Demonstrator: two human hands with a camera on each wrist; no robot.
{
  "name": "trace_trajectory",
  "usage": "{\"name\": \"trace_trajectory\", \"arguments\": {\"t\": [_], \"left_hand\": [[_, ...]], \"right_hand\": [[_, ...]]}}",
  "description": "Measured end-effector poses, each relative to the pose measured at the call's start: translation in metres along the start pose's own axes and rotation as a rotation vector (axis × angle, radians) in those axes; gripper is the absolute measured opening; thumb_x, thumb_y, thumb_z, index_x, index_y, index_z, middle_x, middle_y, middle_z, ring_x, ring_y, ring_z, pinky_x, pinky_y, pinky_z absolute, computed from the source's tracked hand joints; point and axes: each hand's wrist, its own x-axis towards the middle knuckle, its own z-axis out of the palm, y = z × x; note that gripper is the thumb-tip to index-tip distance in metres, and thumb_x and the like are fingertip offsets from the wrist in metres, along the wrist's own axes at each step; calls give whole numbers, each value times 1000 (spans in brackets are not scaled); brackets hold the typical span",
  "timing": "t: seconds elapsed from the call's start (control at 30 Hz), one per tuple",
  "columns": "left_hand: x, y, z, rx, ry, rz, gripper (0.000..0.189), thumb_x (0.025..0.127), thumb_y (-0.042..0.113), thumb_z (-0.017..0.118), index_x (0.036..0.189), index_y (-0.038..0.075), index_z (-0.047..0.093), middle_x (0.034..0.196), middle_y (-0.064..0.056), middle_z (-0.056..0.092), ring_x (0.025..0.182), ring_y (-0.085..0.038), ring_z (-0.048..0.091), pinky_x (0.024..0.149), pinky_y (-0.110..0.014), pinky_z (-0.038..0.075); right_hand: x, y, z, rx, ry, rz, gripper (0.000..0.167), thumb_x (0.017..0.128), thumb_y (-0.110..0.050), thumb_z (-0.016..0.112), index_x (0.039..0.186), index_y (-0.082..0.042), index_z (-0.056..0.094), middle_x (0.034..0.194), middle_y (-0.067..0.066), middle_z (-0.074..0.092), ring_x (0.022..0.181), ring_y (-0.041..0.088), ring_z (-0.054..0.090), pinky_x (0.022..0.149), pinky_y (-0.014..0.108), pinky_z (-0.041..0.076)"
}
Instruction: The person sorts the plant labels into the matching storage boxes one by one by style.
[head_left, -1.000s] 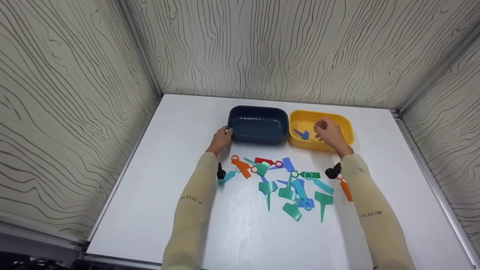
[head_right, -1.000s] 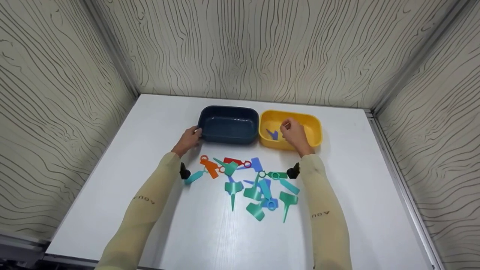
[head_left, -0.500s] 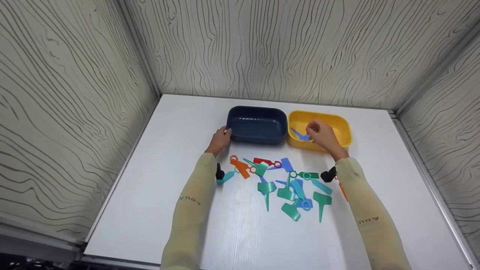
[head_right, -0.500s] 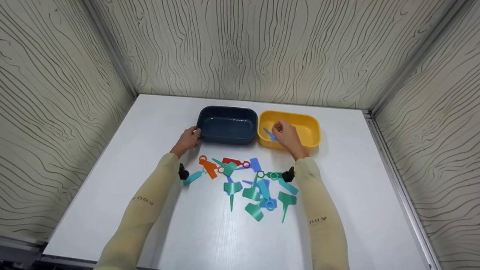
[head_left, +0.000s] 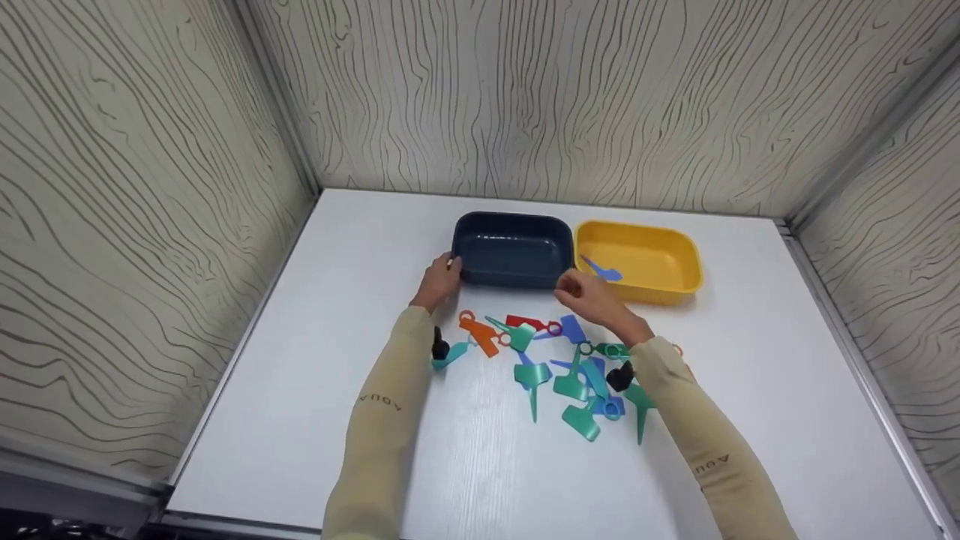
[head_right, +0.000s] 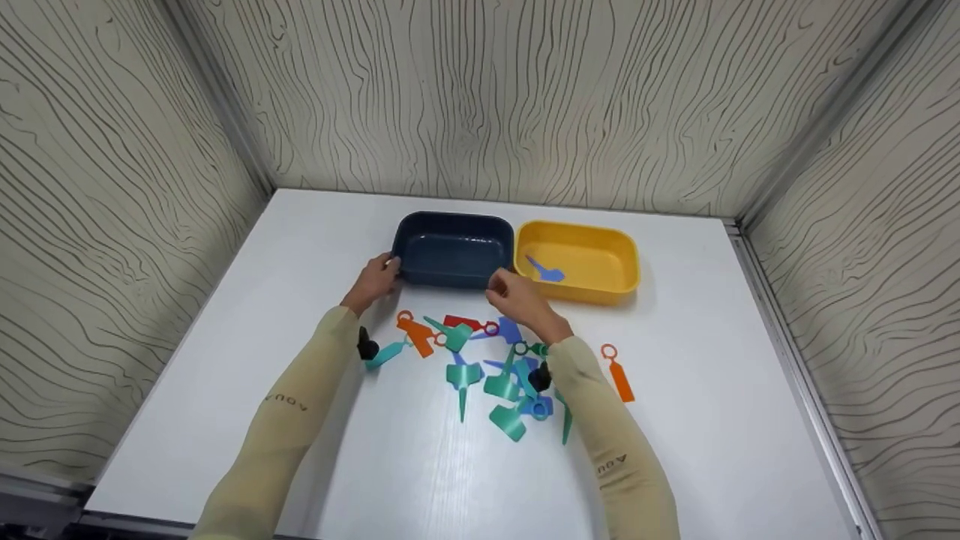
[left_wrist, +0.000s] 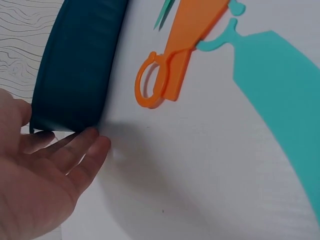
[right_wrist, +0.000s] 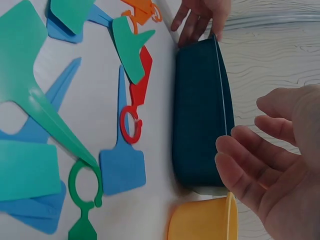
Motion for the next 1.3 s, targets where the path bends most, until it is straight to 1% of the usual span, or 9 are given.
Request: {"name": "trace_trajectory", "arguments": {"t": [0.07, 0.23, 0.4, 0.5, 0.63, 0.8, 0.93, 1.17, 1.3], "left_hand": [[-1, -1, 0, 2, 2, 7, 56, 106, 39, 34, 150, 5, 35, 151, -15, 45, 139, -29, 44, 114, -43, 37], [-2, 2, 0, 0, 17, 19, 53, 106, 36, 36, 149, 4, 38, 149, -16, 47, 138, -30, 45, 114, -44, 37], [-2, 2, 1, 5, 17, -8, 56, 106, 39, 34, 150, 5, 36, 151, -15, 45, 139, -29, 44, 114, -43, 36], [-1, 0, 2, 12, 10, -15, 57, 105, 41, 33, 151, 6, 35, 152, -15, 43, 140, -29, 43, 115, -43, 35], [-1, 1, 2, 9, 16, -11, 58, 105, 41, 33, 150, 6, 35, 152, -15, 43, 140, -30, 42, 115, -44, 34], [-2, 2, 1, 14, 20, -10, 58, 105, 41, 33, 150, 5, 35, 152, -15, 43, 141, -30, 41, 116, -44, 34], [-3, 2, 1, 5, 13, -21, 58, 105, 42, 33, 151, 6, 34, 153, -14, 42, 142, -29, 40, 116, -44, 33], [-2, 1, 1, 13, 31, 3, 56, 106, 39, 34, 150, 4, 36, 152, -15, 43, 141, -29, 41, 115, -43, 34], [-1, 1, 2, 8, 31, 9, 55, 105, 38, 34, 149, 5, 37, 151, -16, 45, 139, -30, 43, 114, -43, 36]], "right_hand": [[0, -3, 8, -21, -37, -8, 21, 97, -30, 60, 110, -13, 61, 102, 7, 65, 90, 22, 60, 84, 36, 54], [1, -6, 17, -49, -51, -3, 26, 96, -31, 62, 113, -11, 61, 101, 7, 66, 88, 22, 61, 82, 37, 55], [1, -8, 26, -104, -122, -10, 39, 94, -36, 65, 121, -7, 60, 107, 8, 65, 93, 22, 60, 83, 37, 55], [0, -8, 36, -131, -172, -6, 42, 93, -36, 66, 122, -7, 59, 113, 11, 64, 96, 24, 59, 85, 38, 54], [0, -10, 51, -184, -209, -5, 42, 93, -35, 66, 124, -8, 58, 118, 14, 62, 100, 26, 58, 89, 42, 54], [1, -14, 68, -290, -238, 38, 51, 89, -43, 69, 128, -13, 57, 119, 11, 55, 105, 25, 51, 96, 44, 50], [2, -17, 78, -341, -257, 75, 59, 86, -47, 72, 134, -17, 54, 121, 9, 51, 109, 25, 45, 98, 45, 48], [2, -21, 89, -377, -256, 19, 61, 85, -46, 73, 134, -16, 53, 121, 11, 51, 108, 27, 43, 94, 44, 47], [3, -21, 91, -400, -261, 21, 60, 86, -44, 72, 136, -16, 53, 122, 12, 49, 107, 27, 43, 92, 43, 47]]}}
